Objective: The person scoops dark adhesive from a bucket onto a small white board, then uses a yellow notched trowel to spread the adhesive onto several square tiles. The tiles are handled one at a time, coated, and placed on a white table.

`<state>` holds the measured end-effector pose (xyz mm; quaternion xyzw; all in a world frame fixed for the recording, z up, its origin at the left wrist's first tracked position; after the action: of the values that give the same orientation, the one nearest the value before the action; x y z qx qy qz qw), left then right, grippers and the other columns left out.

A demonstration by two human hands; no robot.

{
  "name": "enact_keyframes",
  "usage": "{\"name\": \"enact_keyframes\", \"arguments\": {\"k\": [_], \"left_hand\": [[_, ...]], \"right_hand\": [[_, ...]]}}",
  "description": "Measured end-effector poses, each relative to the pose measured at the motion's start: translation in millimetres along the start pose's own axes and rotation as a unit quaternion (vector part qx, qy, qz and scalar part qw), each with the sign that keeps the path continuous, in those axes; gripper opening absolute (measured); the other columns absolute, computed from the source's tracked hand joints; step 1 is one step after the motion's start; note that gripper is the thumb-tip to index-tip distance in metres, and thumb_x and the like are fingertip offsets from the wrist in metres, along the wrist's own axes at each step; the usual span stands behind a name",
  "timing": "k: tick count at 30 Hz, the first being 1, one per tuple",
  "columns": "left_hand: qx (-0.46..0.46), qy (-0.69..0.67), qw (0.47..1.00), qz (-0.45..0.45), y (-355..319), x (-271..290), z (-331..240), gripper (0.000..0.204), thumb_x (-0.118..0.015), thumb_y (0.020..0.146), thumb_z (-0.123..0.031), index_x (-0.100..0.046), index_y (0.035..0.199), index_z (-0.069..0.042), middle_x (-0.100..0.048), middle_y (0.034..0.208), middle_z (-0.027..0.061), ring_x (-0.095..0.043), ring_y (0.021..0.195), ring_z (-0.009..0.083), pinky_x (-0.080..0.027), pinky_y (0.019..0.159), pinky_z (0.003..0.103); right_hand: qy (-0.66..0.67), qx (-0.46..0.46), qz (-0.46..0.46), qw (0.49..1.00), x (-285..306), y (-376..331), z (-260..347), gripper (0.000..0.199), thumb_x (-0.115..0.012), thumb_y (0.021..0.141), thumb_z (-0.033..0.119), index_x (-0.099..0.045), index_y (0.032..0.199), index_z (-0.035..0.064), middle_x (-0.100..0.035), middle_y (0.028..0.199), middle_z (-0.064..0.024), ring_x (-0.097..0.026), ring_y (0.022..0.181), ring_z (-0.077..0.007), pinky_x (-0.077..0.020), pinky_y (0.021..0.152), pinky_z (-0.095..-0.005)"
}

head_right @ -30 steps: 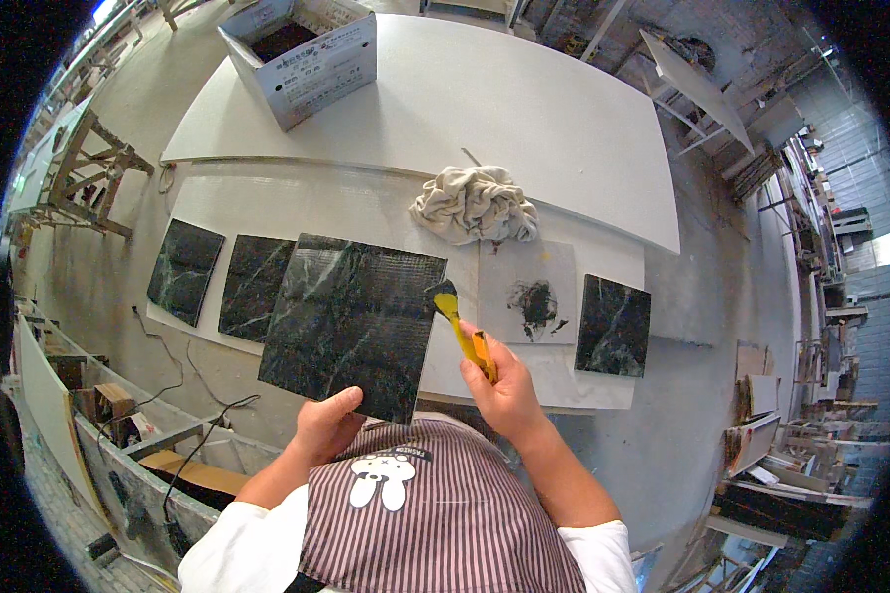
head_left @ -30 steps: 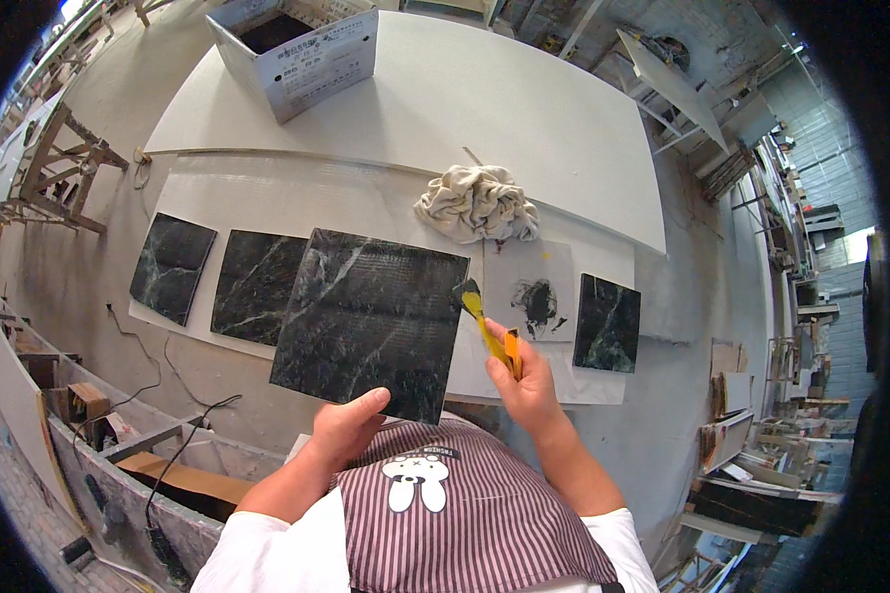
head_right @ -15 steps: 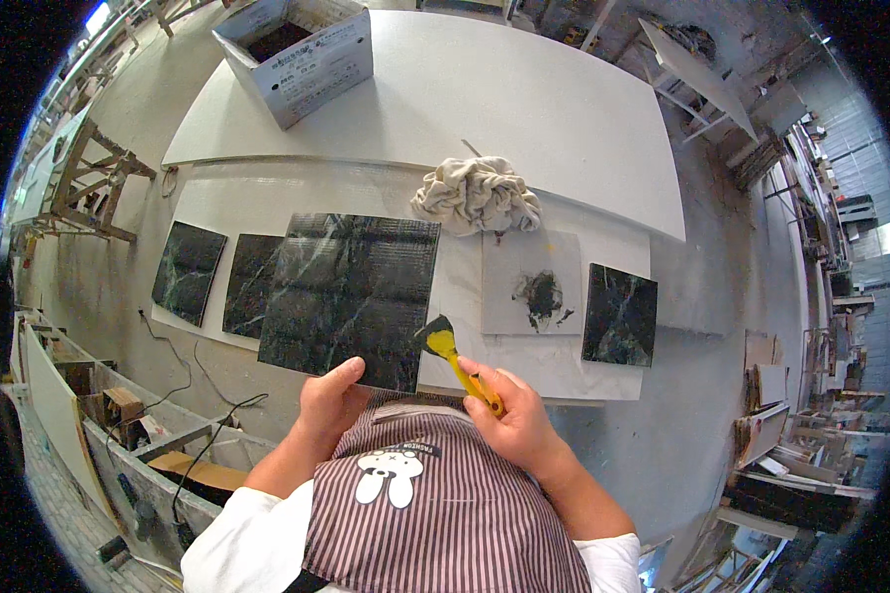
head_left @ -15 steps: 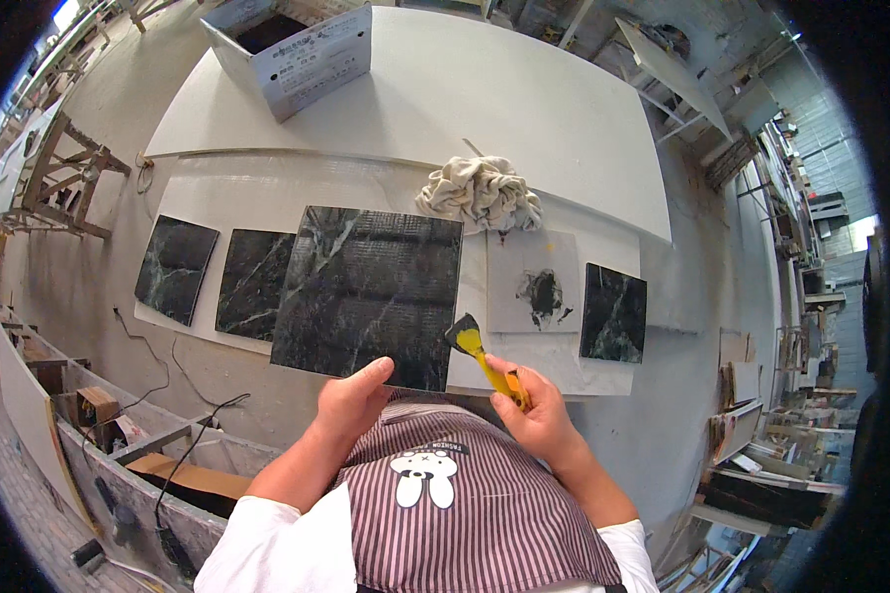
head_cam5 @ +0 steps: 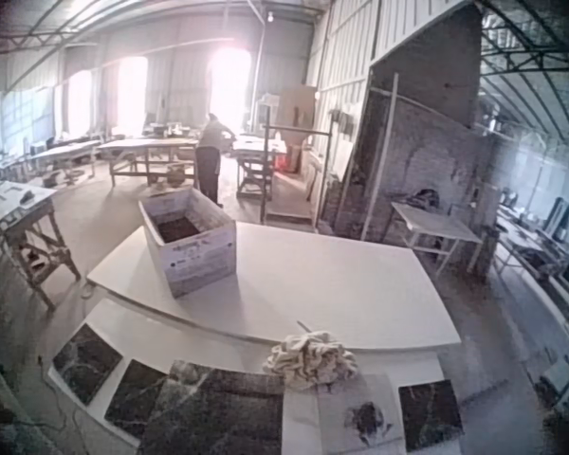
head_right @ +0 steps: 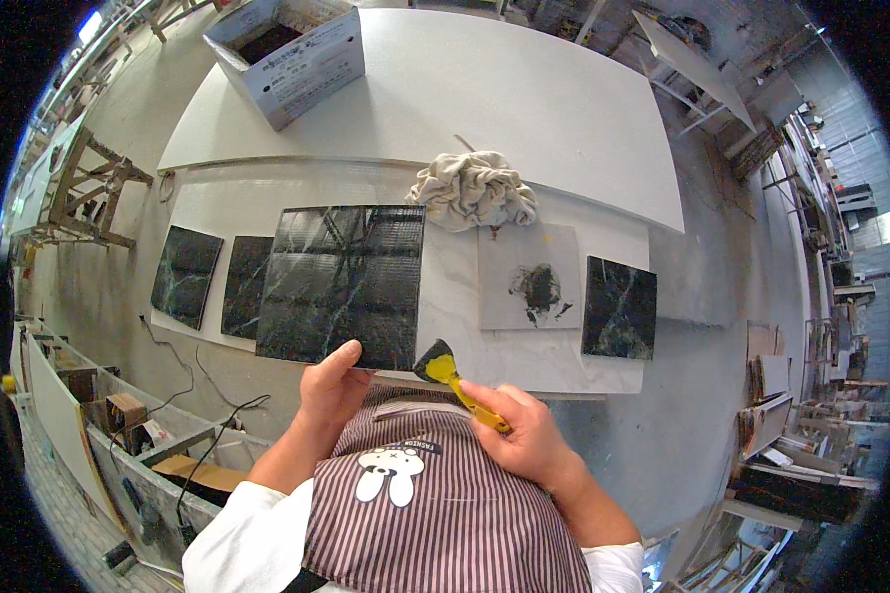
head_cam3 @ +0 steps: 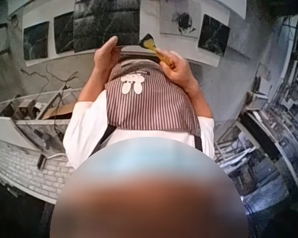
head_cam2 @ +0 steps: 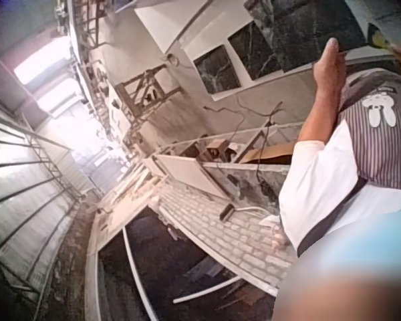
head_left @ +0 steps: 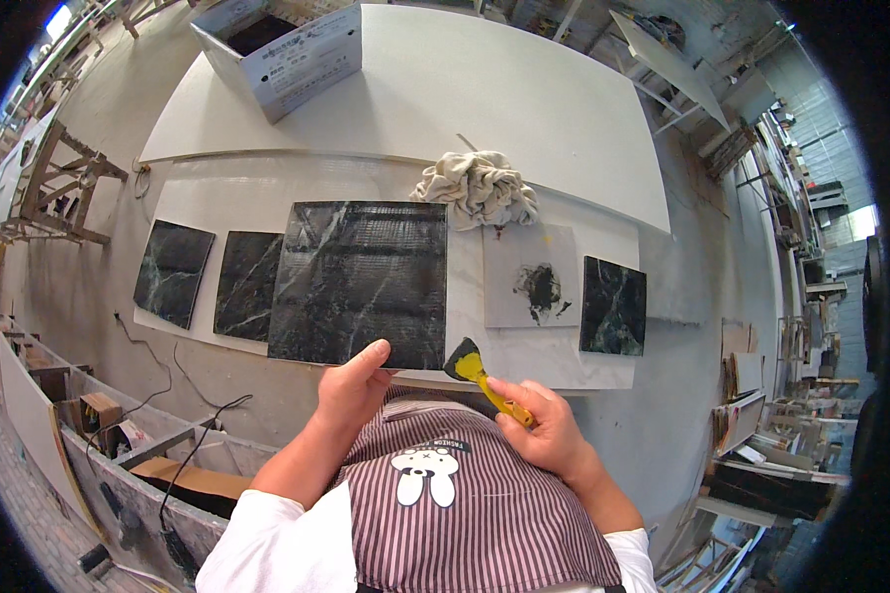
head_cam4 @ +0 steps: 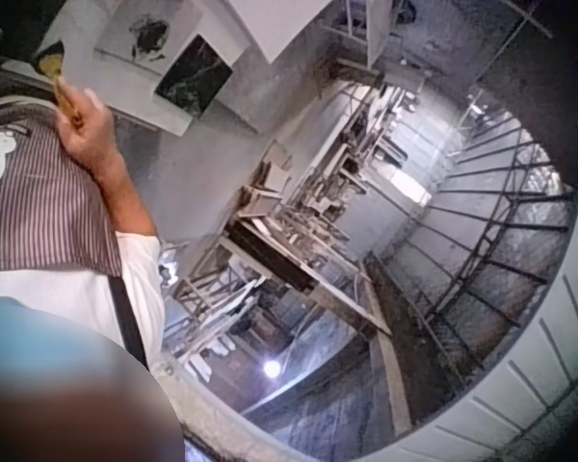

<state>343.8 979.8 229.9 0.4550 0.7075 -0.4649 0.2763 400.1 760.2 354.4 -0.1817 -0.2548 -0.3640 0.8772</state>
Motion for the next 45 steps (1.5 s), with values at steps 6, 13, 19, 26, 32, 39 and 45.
{"name": "enact_keyframes", "arguments": {"k": [6, 13, 19, 26, 32, 39, 45], "left_hand": [[-0.033, -0.010, 0.999, 0.011, -4.6, -21.0, -10.2, 0.032, -0.058, 0.089, -0.010, -0.059, 0.118, 0.003, -0.066, 0.115, 0.0142, -0.063, 0.107, 0.0274, -0.048, 0.097, 0.042], [-0.010, 0.001, 1.000, -0.021, -11.7, -1.6, -5.9, 0.036, -0.060, 0.088, -0.007, -0.055, 0.122, 0.004, -0.063, 0.120, 0.0141, -0.061, 0.111, 0.0281, -0.047, 0.099, 0.043], [0.061, 0.057, 0.994, -0.068, -21.4, 28.9, 9.4, 0.036, -0.060, 0.089, -0.007, -0.055, 0.124, 0.000, -0.061, 0.119, 0.0144, -0.061, 0.107, 0.0277, -0.048, 0.094, 0.043], [0.022, 0.196, 0.977, -0.085, -32.4, 11.4, 1.3, 0.023, -0.070, 0.087, -0.010, -0.063, 0.107, -0.004, -0.062, 0.094, 0.0017, -0.058, 0.078, 0.0120, -0.048, 0.070, 0.025], [-0.012, 0.261, 0.963, -0.067, -35.8, 8.5, -3.0, 0.029, -0.067, 0.086, -0.008, -0.061, 0.113, -0.001, -0.063, 0.107, 0.0079, -0.061, 0.094, 0.0189, -0.050, 0.084, 0.033], [-0.032, 0.342, 0.938, -0.055, -36.7, 15.5, -3.8, 0.038, -0.065, 0.085, -0.002, -0.055, 0.122, 0.000, -0.062, 0.114, 0.0116, -0.063, 0.099, 0.0238, -0.051, 0.089, 0.037], [-0.013, 0.211, 0.977, -0.040, -33.9, 15.9, -0.6, 0.039, -0.062, 0.086, 0.001, -0.054, 0.125, 0.000, -0.062, 0.115, 0.0122, -0.063, 0.100, 0.0249, -0.051, 0.091, 0.041]], "right_hand": [[-0.093, -0.104, -0.169, 0.976, 17.9, -2.5, -96.3, 0.041, -0.063, 0.086, 0.016, -0.059, 0.126, 0.0069, -0.063, 0.093, -0.0182, -0.063, 0.084, -0.0314, -0.0506, 0.073, -0.0378], [-0.271, -0.233, -0.173, 0.918, 27.6, 8.9, -150.9, 0.052, -0.066, 0.086, 0.030, -0.052, 0.132, 0.0086, -0.060, 0.105, -0.0232, -0.061, 0.100, -0.0374, -0.0499, 0.084, -0.0449], [-0.088, -0.087, -0.200, 0.972, 39.7, 31.3, -105.1, 0.037, -0.049, 0.095, 0.013, -0.052, 0.129, -0.0010, -0.060, 0.111, -0.0172, -0.059, 0.103, -0.0294, -0.0457, 0.092, -0.0405], [0.154, -0.080, -0.151, 0.973, 15.3, 95.5, -22.3, 0.038, -0.048, 0.095, 0.007, -0.052, 0.132, 0.0010, -0.061, 0.087, -0.0069, -0.054, 0.072, -0.0121, -0.0462, 0.069, -0.0266], [0.131, -0.038, -0.145, 0.980, 3.0, 109.9, -9.5, 0.038, -0.049, 0.094, 0.007, -0.052, 0.132, 0.0024, -0.060, 0.082, -0.0073, -0.052, 0.067, -0.0116, -0.0460, 0.066, -0.0269], [0.072, -0.026, -0.154, 0.985, 0.6, 113.6, 1.8, 0.039, -0.050, 0.092, 0.006, -0.054, 0.130, 0.0007, -0.064, 0.084, -0.0167, -0.057, 0.067, -0.0146, -0.0472, 0.064, -0.0296], [0.021, -0.038, -0.119, 0.992, 1.9, 99.7, 14.7, 0.038, -0.054, 0.090, 0.008, -0.058, 0.126, 0.0000, -0.062, 0.074, -0.0225, -0.059, 0.057, -0.0216, -0.0475, 0.058, -0.0323]]}}
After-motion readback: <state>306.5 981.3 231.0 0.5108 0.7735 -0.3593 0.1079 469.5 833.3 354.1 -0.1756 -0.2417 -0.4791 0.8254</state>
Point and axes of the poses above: each hand's wrist, its own y-axis towards the middle knuckle, its own x-axis out of the back of the hand, z = x × y, the point moved 6 cm from there along y, towards the middle knuckle
